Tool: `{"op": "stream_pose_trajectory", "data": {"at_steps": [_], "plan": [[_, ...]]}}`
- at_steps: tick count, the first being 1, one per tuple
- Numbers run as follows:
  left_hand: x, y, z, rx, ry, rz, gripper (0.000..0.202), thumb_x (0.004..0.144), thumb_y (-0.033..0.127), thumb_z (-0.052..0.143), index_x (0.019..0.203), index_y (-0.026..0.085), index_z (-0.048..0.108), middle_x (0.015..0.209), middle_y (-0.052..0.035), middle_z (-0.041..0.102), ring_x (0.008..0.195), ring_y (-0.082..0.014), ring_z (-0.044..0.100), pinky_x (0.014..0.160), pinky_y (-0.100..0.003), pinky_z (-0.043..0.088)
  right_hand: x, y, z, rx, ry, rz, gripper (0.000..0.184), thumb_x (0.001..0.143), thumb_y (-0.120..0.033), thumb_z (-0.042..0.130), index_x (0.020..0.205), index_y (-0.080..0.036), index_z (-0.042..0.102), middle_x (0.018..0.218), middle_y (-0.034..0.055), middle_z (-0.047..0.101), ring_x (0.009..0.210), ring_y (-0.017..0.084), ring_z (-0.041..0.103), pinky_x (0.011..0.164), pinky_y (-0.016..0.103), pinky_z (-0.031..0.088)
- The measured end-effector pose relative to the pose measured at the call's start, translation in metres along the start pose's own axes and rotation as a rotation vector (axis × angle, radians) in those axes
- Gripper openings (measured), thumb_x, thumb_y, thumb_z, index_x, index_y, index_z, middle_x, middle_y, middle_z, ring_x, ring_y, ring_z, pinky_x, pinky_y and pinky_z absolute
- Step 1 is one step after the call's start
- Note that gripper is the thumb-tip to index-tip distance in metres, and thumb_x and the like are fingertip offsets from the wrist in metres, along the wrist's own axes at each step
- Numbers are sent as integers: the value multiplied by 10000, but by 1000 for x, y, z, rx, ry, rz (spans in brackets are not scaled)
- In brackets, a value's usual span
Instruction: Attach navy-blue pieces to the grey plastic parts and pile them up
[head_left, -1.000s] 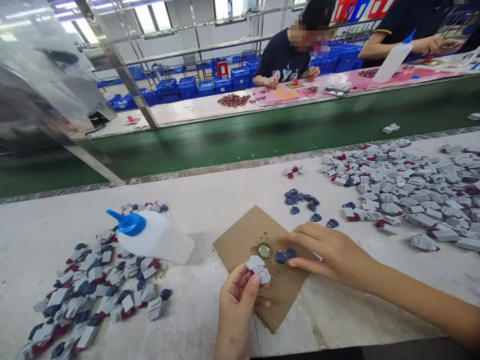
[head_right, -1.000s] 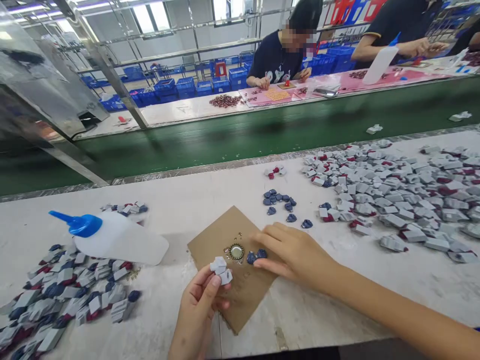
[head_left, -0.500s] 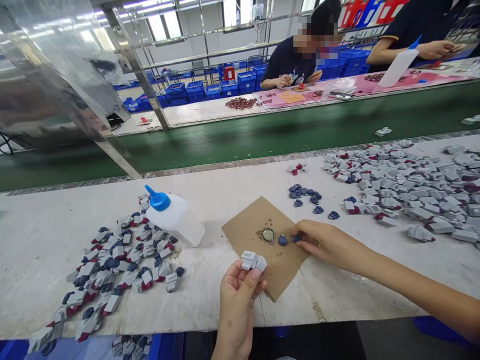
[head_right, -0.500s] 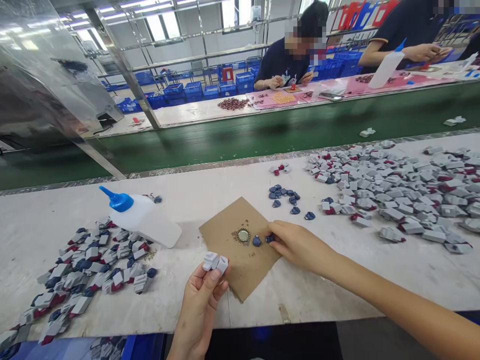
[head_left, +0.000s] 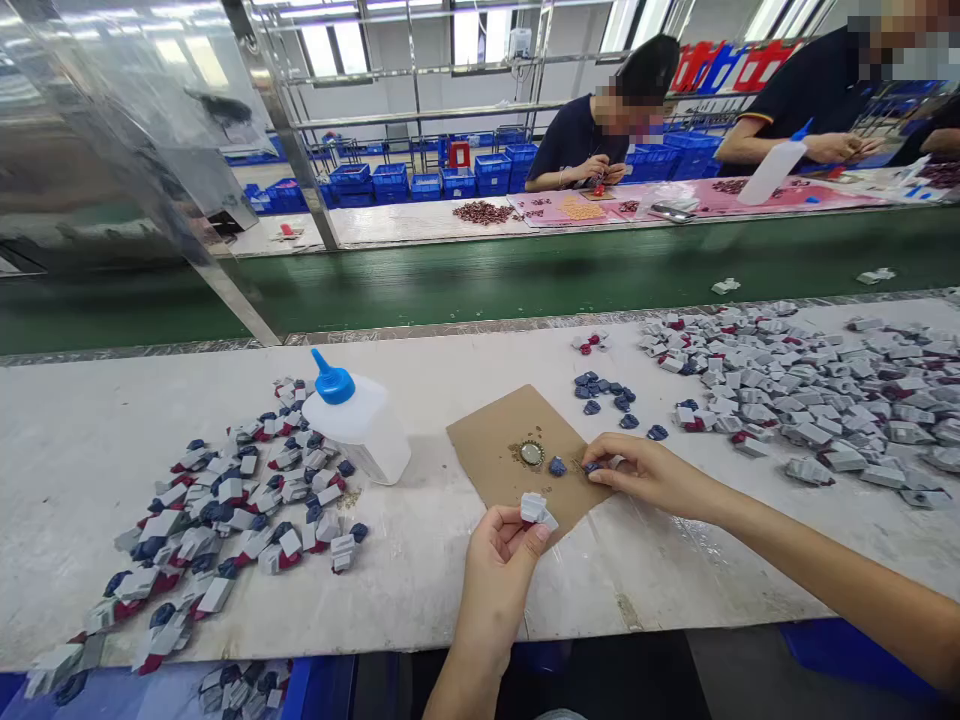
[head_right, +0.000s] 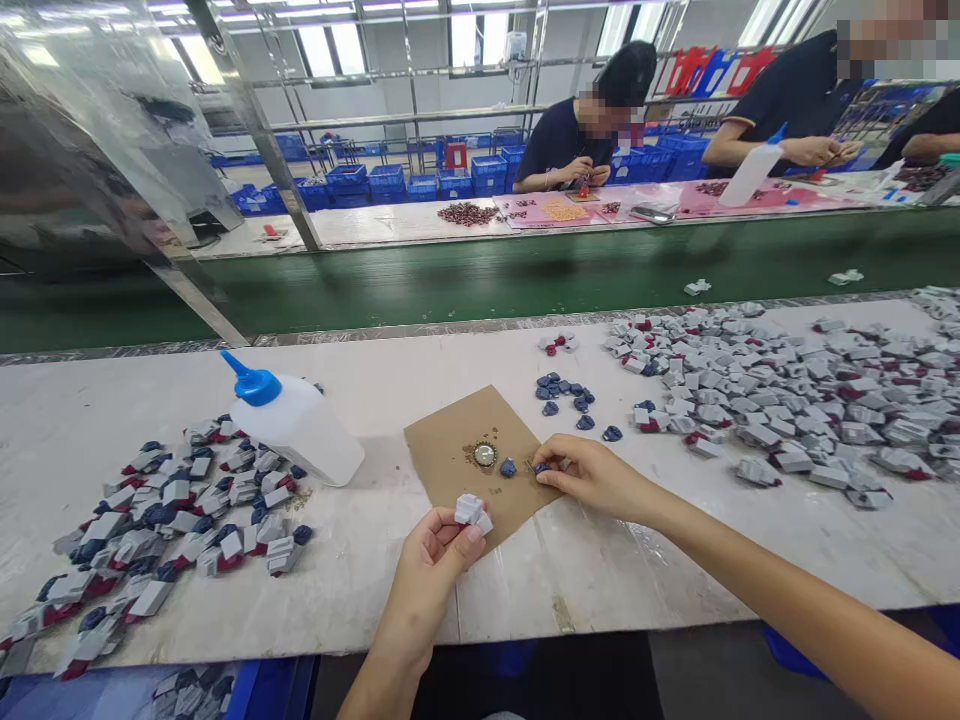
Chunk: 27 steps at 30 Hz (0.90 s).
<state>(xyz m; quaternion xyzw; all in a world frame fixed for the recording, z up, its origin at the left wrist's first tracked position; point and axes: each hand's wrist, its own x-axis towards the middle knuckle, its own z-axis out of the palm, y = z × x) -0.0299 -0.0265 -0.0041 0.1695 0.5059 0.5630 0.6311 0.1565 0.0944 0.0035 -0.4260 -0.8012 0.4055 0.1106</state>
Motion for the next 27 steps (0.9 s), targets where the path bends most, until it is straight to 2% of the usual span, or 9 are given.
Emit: {"op": "stream_pose_trajectory", "data": {"at_steps": [2,5,8,11,16,20,22,25,27], "plan": [[0,0,1,18,-6,7,243,610,282,725,756,132,601,893,-110,699,873,-201,632,818,-324,458,0,3,2,18,1,16,252,810,-392,487,888,-186,611,908,81,579,811,189,547,624,282,464],[0,0,2,36,-12,22,250,598,296,733,739,140,599,876,-107,701,880,-216,634,826,-334,455,-2,5,3,-83,50,-62,341,821,-404,478,1075,-210,598,957,88,576,811,191,555,654,300,461],[0,-1,2,58,-10,37,256,593,308,735,733,144,596,875,-112,700,892,-224,634,839,-341,450,2,11,-4,-216,268,-100,384,874,-407,373,1163,-223,546,959,87,575,768,181,554,647,306,446],[0,-2,2,85,-12,43,248,605,305,726,743,146,595,889,-113,697,900,-219,630,847,-341,446,15,25,-19,-390,492,6,393,873,-422,357,1131,-201,555,885,85,596,699,184,549,587,302,428],[0,-3,2,89,-11,61,227,621,296,716,729,148,582,922,-102,687,918,-211,622,843,-320,442,41,40,-32,-518,418,-2,266,779,-394,523,930,-206,637,837,70,615,804,236,557,587,302,414],[-1,-6,1,67,-10,62,231,644,298,701,757,150,565,885,-92,686,879,-211,637,759,-300,467,43,26,-24,-489,370,-54,173,787,-296,504,854,-197,628,820,60,632,759,212,570,571,290,430],[-2,-8,1,46,-6,71,237,653,303,697,764,151,553,855,-85,686,837,-213,651,721,-297,475,39,12,-17,-426,314,-111,180,810,-266,477,884,-202,627,843,50,644,732,178,582,572,267,454],[-3,-10,1,10,15,96,244,652,304,700,762,149,546,838,-76,683,799,-209,660,686,-287,487,34,-11,-5,-324,227,-276,251,855,-215,409,1010,-208,606,929,54,642,792,156,591,624,253,482],[-3,-10,1,-14,37,97,248,646,300,705,762,147,547,830,-70,682,784,-203,662,658,-275,497,33,-24,3,-380,211,-379,299,864,-167,374,1092,-188,567,930,76,636,799,163,587,651,275,484]]}}
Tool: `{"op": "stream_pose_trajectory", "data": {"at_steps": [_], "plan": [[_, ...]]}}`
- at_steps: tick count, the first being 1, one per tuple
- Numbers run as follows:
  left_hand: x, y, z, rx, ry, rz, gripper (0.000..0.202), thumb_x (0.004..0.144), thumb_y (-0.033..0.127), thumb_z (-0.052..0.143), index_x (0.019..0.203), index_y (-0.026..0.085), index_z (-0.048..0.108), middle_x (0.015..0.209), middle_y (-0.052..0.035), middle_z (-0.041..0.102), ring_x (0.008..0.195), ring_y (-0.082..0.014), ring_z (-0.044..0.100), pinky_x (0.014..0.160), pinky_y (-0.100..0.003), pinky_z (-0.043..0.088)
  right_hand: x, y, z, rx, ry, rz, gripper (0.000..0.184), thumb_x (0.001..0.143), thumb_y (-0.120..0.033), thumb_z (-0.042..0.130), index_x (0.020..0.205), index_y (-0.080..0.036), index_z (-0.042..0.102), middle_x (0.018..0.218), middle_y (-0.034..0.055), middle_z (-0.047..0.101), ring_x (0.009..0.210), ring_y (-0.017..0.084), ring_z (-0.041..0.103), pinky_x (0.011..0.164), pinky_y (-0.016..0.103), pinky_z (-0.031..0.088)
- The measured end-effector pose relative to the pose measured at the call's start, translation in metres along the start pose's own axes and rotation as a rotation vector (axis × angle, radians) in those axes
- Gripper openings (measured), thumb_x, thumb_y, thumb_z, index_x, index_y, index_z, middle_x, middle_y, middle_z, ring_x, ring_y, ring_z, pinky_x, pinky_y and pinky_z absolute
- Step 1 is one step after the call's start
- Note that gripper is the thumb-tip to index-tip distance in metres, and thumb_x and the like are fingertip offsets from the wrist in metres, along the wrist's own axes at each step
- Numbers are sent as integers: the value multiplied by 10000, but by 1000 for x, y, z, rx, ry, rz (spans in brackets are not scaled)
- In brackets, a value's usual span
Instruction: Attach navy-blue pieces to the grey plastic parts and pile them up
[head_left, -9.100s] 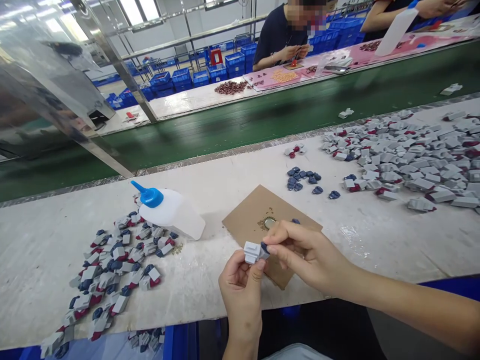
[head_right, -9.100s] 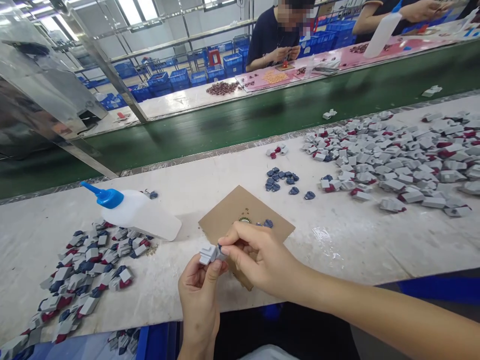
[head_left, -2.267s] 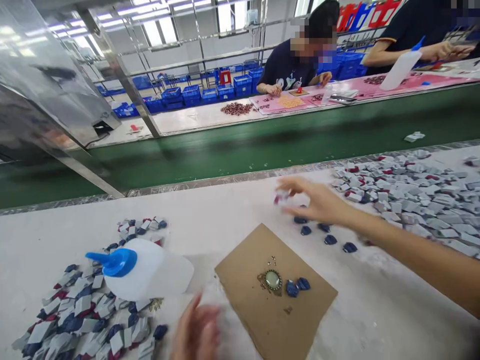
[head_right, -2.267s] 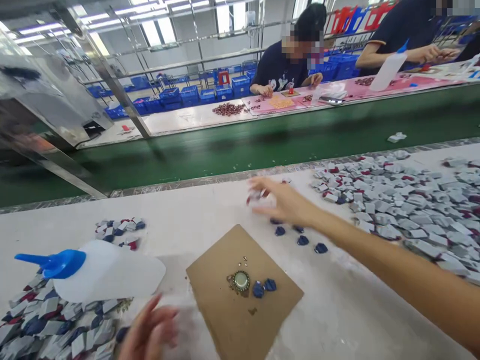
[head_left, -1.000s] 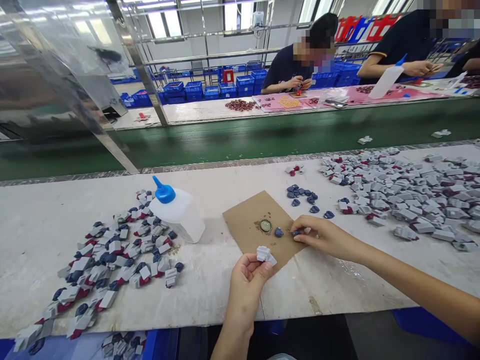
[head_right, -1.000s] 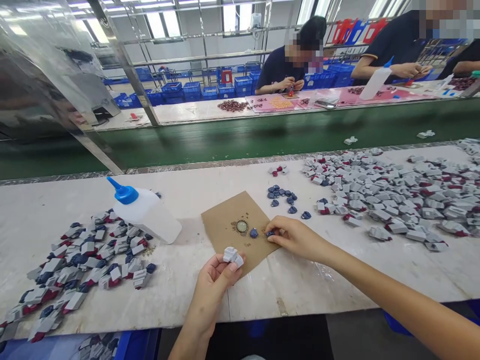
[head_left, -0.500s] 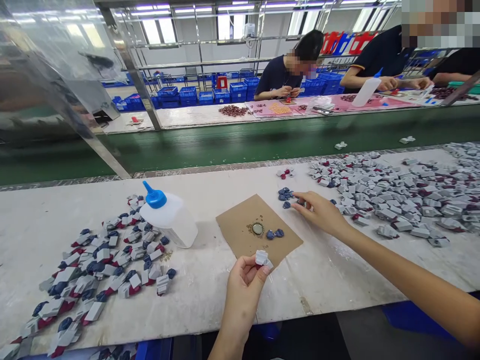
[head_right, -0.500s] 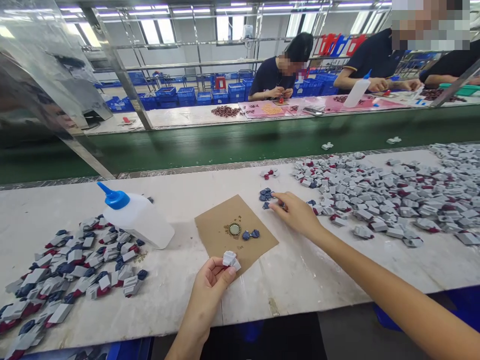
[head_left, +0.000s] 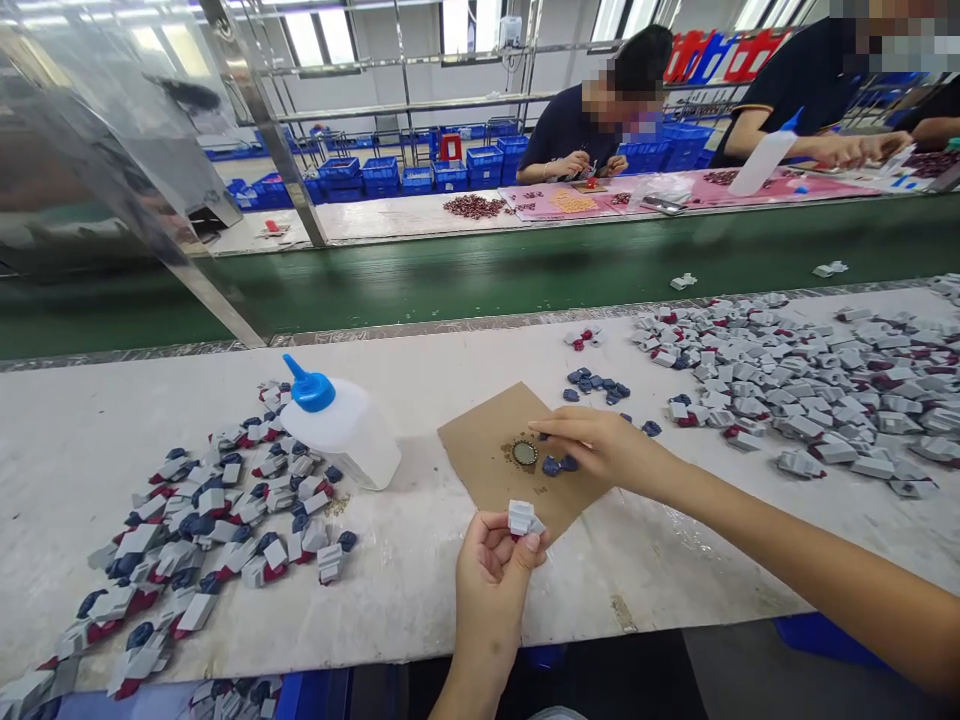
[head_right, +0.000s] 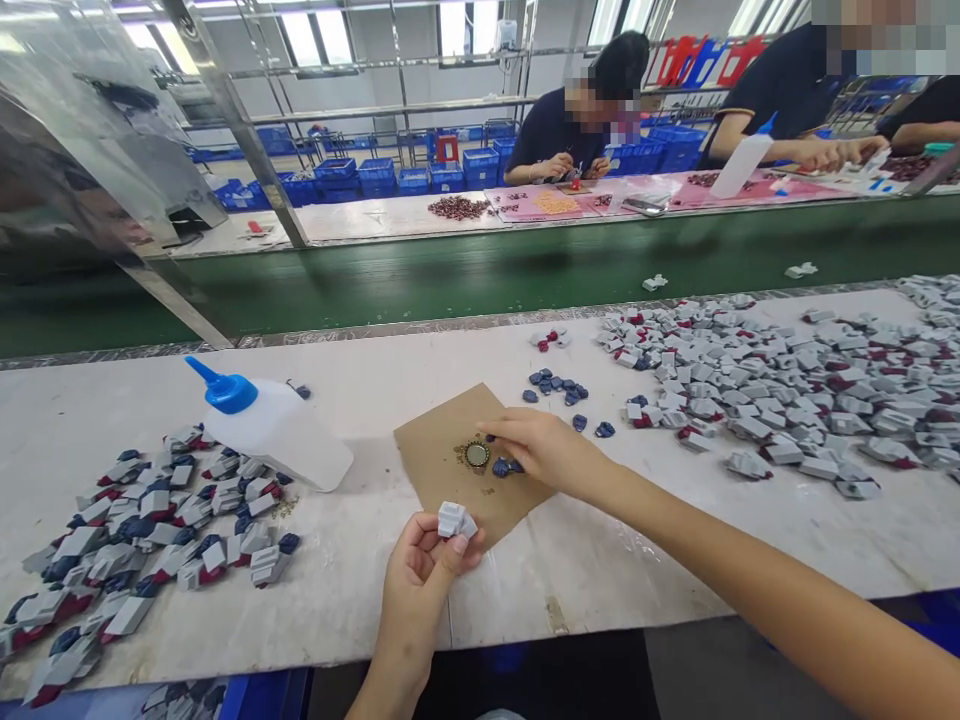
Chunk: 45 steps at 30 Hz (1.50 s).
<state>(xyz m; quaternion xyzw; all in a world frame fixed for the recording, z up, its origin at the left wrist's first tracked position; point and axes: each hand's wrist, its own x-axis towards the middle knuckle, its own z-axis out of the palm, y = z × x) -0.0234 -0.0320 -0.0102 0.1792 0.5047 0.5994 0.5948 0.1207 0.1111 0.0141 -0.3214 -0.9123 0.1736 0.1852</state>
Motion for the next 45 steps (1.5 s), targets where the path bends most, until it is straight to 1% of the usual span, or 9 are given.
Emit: {"op": "stream_pose_trajectory", "data": {"at_steps": [4,7,11,15,19,23,33,38,45], "plan": [[1,4,-1,-53,29,-20,238,649,284,703,763,139,554,855,-81,688,758,-177,660,642,-265,517,9,-12,8,-285,-116,-122,273,795,-77,432,1007,-134,594,807,95,631,756,203,579,591,298,468],[2,7,-3,-107,46,-32,224,645,266,706,770,137,572,894,-80,683,788,-167,648,630,-248,526,15,-8,12,-341,-239,-208,270,737,-28,473,928,-139,628,848,102,637,790,213,586,594,297,472],[2,10,-4,-168,59,-48,188,628,227,719,754,145,604,823,-33,670,826,-153,629,640,-225,527,16,-10,8,-205,-168,-189,281,792,-77,448,984,-166,634,897,95,654,799,195,597,631,295,484],[2,12,-6,-199,50,-69,186,618,213,728,753,141,622,768,-26,676,766,-133,636,631,-204,517,12,-35,-5,183,9,3,203,825,-197,488,942,-183,654,872,61,674,782,156,609,661,259,492],[2,12,-8,-209,25,-82,173,622,196,724,756,142,628,776,-22,677,761,-120,630,636,-195,509,5,-63,-14,378,-50,133,173,783,-239,555,898,-187,673,813,38,675,733,140,603,611,236,486],[3,10,-8,-222,45,-70,184,617,199,726,762,145,627,784,-23,680,756,-121,627,632,-198,505,0,-72,-14,389,-87,158,183,783,-246,548,898,-180,674,799,43,666,729,143,594,629,251,476],[2,10,-7,-225,64,-47,172,605,185,734,725,152,616,746,-3,674,704,-90,609,632,-183,496,-4,-72,-7,392,-118,204,197,794,-255,544,915,-175,678,820,51,664,748,153,602,639,254,471],[-1,5,-3,-165,104,34,160,612,200,727,716,153,615,697,3,676,649,-78,604,612,-171,481,-8,-73,-10,387,-141,121,187,822,-230,514,901,-166,670,768,47,635,709,138,582,617,242,450],[-4,-1,0,-94,119,109,161,608,208,722,721,170,614,703,-6,687,716,-133,640,668,-226,498,-13,-72,-15,309,-181,29,166,836,-187,487,891,-151,639,713,36,593,654,127,542,595,247,422]]}}
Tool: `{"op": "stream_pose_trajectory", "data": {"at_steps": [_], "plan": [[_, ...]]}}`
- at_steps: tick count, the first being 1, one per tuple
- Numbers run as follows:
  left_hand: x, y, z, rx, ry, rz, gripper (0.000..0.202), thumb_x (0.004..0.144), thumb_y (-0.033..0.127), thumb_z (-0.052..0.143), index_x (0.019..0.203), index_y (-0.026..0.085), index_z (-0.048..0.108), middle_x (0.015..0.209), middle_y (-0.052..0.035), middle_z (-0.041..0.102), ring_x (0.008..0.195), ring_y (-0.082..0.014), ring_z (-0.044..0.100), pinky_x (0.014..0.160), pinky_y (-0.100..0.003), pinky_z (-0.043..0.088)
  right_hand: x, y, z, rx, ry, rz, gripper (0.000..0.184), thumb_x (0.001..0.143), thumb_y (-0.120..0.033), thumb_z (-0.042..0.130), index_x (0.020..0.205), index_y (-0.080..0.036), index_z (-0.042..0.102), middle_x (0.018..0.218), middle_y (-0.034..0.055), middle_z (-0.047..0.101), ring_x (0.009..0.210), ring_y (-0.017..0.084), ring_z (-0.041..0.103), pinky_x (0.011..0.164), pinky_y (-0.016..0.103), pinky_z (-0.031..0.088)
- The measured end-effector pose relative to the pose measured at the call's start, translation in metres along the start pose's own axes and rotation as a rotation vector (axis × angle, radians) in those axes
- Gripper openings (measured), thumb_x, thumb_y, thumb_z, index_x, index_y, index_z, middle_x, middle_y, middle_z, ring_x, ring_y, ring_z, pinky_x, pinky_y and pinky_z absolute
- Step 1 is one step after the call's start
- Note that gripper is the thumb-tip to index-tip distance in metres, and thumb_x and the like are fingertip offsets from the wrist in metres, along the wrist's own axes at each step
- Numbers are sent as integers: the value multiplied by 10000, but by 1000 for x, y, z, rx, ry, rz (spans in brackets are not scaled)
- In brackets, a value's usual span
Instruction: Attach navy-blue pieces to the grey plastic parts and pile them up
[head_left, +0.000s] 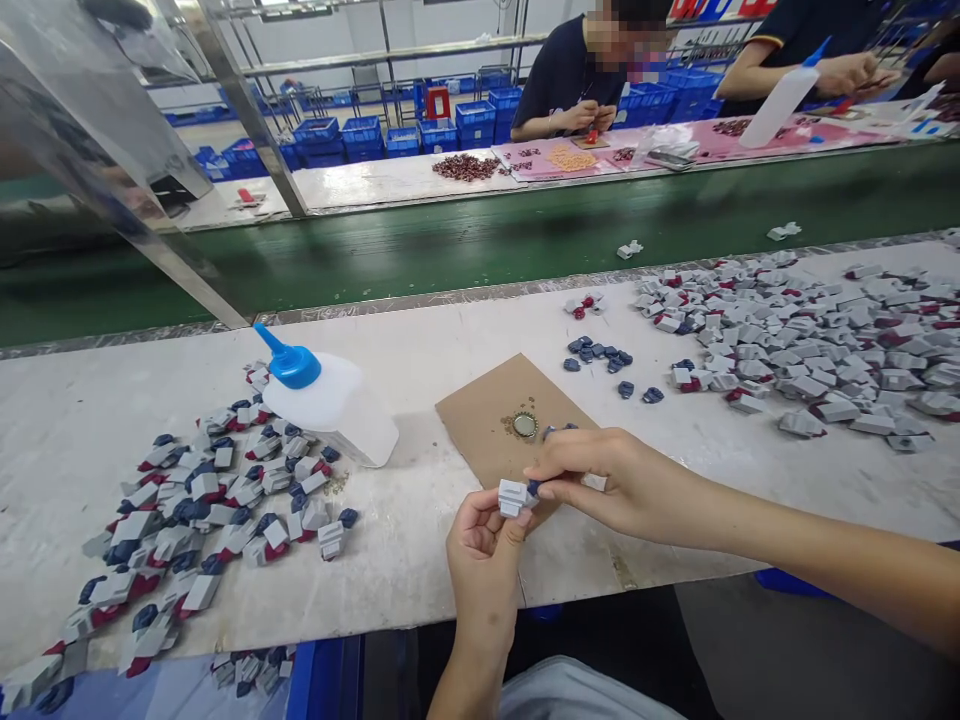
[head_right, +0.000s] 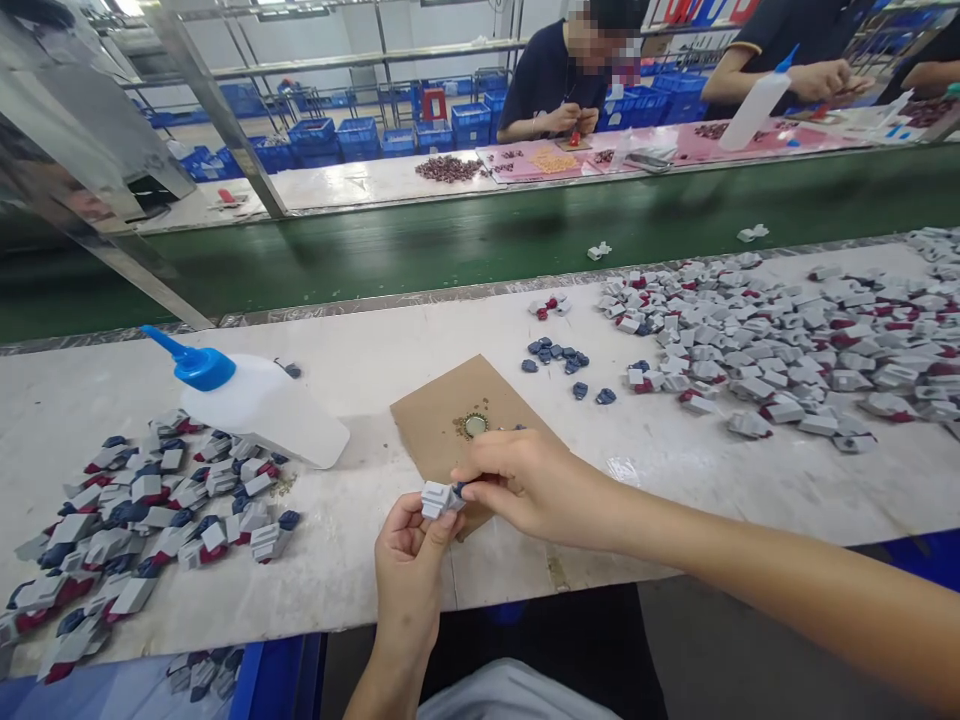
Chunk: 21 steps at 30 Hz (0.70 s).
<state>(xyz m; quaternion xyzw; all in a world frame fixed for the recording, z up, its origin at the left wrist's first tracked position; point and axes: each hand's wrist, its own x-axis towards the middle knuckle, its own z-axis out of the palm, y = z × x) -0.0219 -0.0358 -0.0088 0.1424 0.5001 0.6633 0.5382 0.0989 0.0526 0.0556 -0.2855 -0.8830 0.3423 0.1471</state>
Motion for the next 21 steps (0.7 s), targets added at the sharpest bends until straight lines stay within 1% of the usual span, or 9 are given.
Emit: {"op": "stream_pose_trajectory", "data": {"at_steps": [2,4,7,9,11,16,21], "plan": [[-1,1,-1,-1,-11,21,160,611,211,722,733,178,624,721,-6,691,732,-130,640,673,-218,498,-2,-2,-1,-11,-11,-41,152,835,-165,485,889,-147,626,726,36,596,673,126,549,607,245,425],[0,2,-3,-17,-37,27,164,609,217,727,742,185,637,748,-8,695,731,-121,637,653,-200,496,-4,-4,-2,5,7,-87,143,835,-157,489,900,-159,616,762,38,611,716,127,563,634,242,436],[4,5,-9,-76,-95,-48,161,606,242,737,734,198,649,766,0,701,689,-98,628,588,-165,489,-7,-9,-4,49,144,-125,148,828,-169,509,940,-192,602,818,33,630,741,123,575,653,235,459],[6,6,-13,-128,-108,-109,162,602,261,742,730,208,658,766,8,707,668,-85,629,562,-147,482,-8,-12,-6,64,244,-99,198,815,-174,525,1003,-207,580,842,28,628,713,115,575,627,225,471],[8,7,-16,-169,-100,-140,175,590,266,752,732,214,665,772,10,712,663,-82,635,553,-137,480,-9,-14,-7,72,285,-57,239,803,-184,542,1039,-214,563,840,24,622,684,111,573,600,218,477],[7,9,-14,-195,-75,-131,193,562,250,771,724,207,676,728,13,706,653,-77,630,540,-125,472,-6,-16,-4,149,227,28,130,785,-241,578,894,-184,619,779,35,636,647,114,577,578,220,491],[8,8,-14,-162,-92,-132,198,545,264,778,690,190,666,686,4,689,643,-98,628,526,-151,468,-1,-15,2,164,213,77,157,776,-275,585,876,-180,660,753,39,660,642,126,583,592,242,491]]}}
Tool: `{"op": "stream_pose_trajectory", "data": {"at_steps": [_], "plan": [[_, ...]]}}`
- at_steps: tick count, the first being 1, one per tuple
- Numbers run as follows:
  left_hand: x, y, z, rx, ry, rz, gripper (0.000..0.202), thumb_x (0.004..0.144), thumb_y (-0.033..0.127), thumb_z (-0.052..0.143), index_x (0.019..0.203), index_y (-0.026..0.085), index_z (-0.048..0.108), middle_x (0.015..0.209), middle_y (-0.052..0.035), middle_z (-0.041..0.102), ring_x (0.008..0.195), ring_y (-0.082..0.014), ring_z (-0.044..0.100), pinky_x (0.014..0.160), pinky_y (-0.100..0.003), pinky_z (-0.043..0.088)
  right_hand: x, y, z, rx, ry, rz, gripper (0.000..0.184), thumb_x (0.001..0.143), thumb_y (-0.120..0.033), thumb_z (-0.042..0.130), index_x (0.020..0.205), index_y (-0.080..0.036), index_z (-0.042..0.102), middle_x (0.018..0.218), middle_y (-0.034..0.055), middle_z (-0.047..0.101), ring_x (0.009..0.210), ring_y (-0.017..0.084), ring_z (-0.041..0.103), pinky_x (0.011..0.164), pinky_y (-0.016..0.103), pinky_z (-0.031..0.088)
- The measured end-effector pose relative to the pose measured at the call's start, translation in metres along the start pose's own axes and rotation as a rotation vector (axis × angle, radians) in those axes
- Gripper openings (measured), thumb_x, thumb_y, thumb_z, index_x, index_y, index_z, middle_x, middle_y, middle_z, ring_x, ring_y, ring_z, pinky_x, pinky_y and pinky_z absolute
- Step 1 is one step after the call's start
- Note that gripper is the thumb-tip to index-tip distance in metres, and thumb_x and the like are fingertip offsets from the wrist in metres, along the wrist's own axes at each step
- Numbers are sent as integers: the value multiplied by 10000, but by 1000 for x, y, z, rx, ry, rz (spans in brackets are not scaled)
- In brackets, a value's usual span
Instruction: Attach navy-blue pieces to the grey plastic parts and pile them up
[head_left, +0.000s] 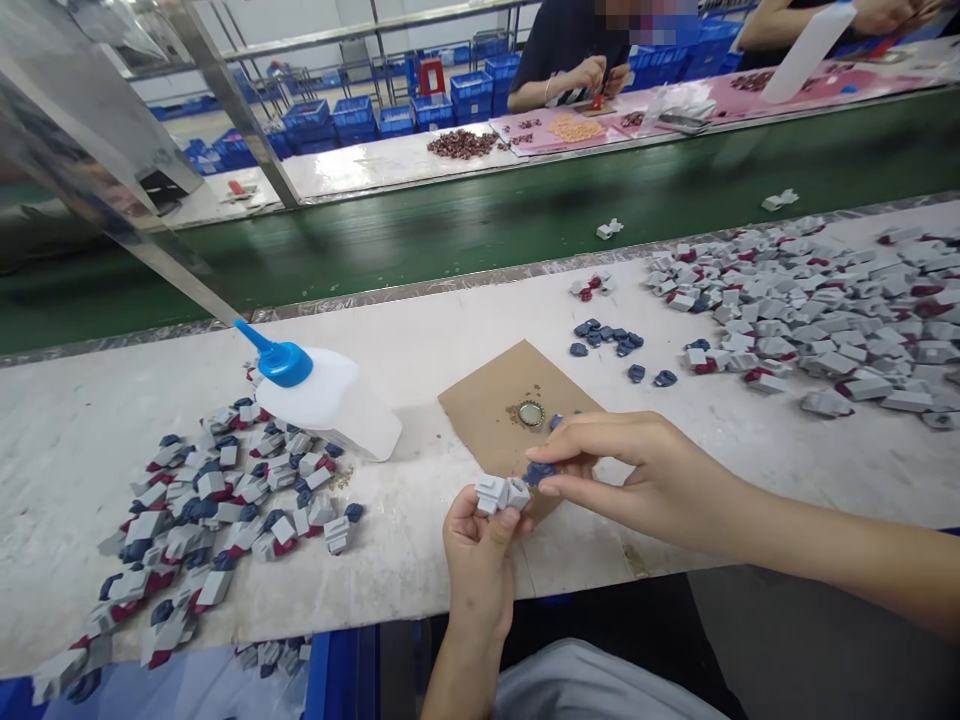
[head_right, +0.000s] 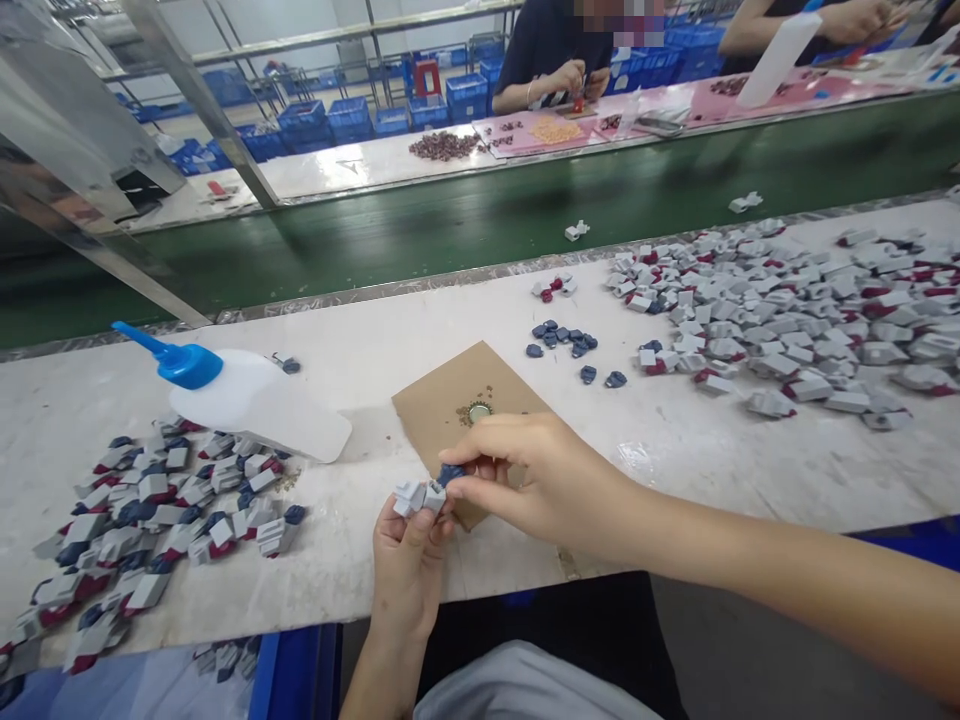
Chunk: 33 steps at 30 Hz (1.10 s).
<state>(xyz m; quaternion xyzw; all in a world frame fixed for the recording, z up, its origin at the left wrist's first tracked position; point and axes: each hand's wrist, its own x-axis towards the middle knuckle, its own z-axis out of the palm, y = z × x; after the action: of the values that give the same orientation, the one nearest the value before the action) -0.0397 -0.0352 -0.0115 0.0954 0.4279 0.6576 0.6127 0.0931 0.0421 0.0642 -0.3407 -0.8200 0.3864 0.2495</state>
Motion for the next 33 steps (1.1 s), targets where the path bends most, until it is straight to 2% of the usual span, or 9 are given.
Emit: {"op": "stream_pose_trajectory", "data": {"at_steps": [7,12,19,24,29,33], "plan": [[2,-2,-1,21,21,13,188,537,235,781,671,193,655,647,12,680,634,-106,630,529,-165,469,4,3,3,-43,-25,4,155,786,-226,556,879,-184,674,786,42,678,688,143,603,616,253,488],[1,-4,-1,34,-4,49,169,561,204,769,698,211,671,743,10,703,667,-90,619,543,-153,466,3,3,3,-57,-28,-58,148,804,-200,543,889,-184,662,810,33,672,739,141,604,661,255,476],[-3,-5,0,139,-5,157,139,600,201,745,716,237,677,768,27,706,588,-64,589,581,-165,476,0,4,6,-130,-73,-158,147,839,-152,485,850,-165,631,722,34,626,678,133,562,591,244,438],[-5,-13,-1,199,54,336,120,627,185,720,727,234,672,790,2,709,714,-126,647,581,-174,507,-2,1,2,-169,-116,-224,174,855,-115,433,854,-167,599,773,55,604,715,140,555,614,249,440],[-5,-25,-18,298,-86,625,233,700,69,632,856,243,634,901,-7,705,820,-148,660,687,-254,549,-13,5,6,-199,-82,-384,131,857,-93,443,902,-153,550,746,46,567,688,118,520,600,226,423],[-7,-28,-22,340,-137,782,307,699,4,607,885,248,609,931,10,695,834,-126,652,680,-237,556,-24,5,8,-282,-2,-530,192,817,-13,456,977,-91,530,798,83,589,713,127,511,597,239,432]]}}
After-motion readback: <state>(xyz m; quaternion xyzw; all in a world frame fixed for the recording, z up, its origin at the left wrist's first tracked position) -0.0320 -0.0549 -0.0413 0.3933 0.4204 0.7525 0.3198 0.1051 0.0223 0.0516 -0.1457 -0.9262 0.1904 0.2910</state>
